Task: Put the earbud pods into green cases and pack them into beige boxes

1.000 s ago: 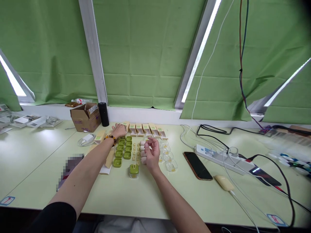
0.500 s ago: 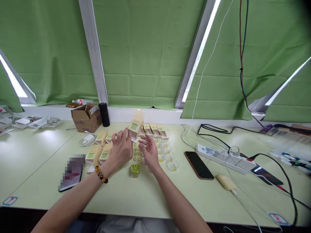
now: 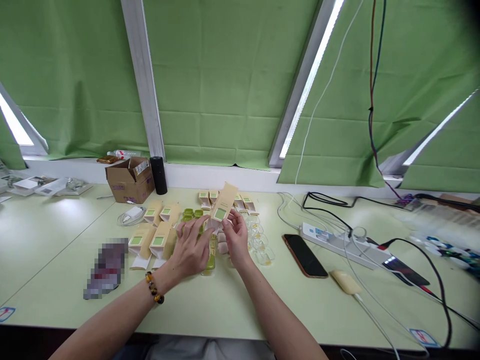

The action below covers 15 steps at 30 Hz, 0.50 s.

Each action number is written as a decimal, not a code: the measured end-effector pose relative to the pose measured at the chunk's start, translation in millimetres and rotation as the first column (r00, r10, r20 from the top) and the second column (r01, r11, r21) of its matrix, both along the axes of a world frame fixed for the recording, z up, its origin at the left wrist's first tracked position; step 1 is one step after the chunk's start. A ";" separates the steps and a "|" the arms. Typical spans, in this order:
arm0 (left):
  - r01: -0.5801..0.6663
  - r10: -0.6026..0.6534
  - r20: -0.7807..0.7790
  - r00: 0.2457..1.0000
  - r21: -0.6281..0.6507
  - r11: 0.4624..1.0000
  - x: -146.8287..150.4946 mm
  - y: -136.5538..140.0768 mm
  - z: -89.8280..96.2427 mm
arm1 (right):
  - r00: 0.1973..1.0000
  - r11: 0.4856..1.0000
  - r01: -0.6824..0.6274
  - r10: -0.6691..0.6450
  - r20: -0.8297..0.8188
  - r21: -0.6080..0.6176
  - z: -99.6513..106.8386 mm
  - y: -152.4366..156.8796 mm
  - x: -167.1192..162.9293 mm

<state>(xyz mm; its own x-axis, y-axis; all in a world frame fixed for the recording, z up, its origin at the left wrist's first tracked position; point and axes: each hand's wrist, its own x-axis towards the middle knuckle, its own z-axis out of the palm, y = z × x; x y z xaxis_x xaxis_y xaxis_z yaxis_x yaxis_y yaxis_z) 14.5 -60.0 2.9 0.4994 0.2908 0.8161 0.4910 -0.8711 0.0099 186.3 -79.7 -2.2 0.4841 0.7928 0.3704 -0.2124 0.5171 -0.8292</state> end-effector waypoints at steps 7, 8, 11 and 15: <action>0.291 -0.097 0.410 0.907 -0.441 0.849 -1.6 16.2 2.8 | 0.999 1.000 -0.027 0.027 0.046 -0.002 0.5 -3.8 -4.0; 0.368 -0.111 0.450 0.886 -0.537 0.759 -0.4 18.9 2.1 | 0.997 0.999 -0.041 0.041 0.058 -0.001 0.1 -4.2 -5.3; 0.585 -0.152 0.590 0.793 -0.670 0.457 3.1 24.3 -0.7 | 0.994 0.998 -0.060 0.059 0.090 0.002 -2.0 -4.6 -9.6; 0.669 -0.123 0.678 0.725 -0.651 0.359 5.0 28.0 -3.7 | 0.991 0.998 -0.061 0.059 0.121 0.008 -5.3 -4.7 -13.5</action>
<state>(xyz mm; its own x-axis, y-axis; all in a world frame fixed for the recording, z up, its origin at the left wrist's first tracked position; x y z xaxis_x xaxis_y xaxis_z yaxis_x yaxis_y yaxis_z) 19.5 -32.0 -0.9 0.4238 0.7979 0.4287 -0.2284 -0.3638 0.9030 172.8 -84.5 -7.5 0.3870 0.8144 0.4324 -0.1424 0.5161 -0.8446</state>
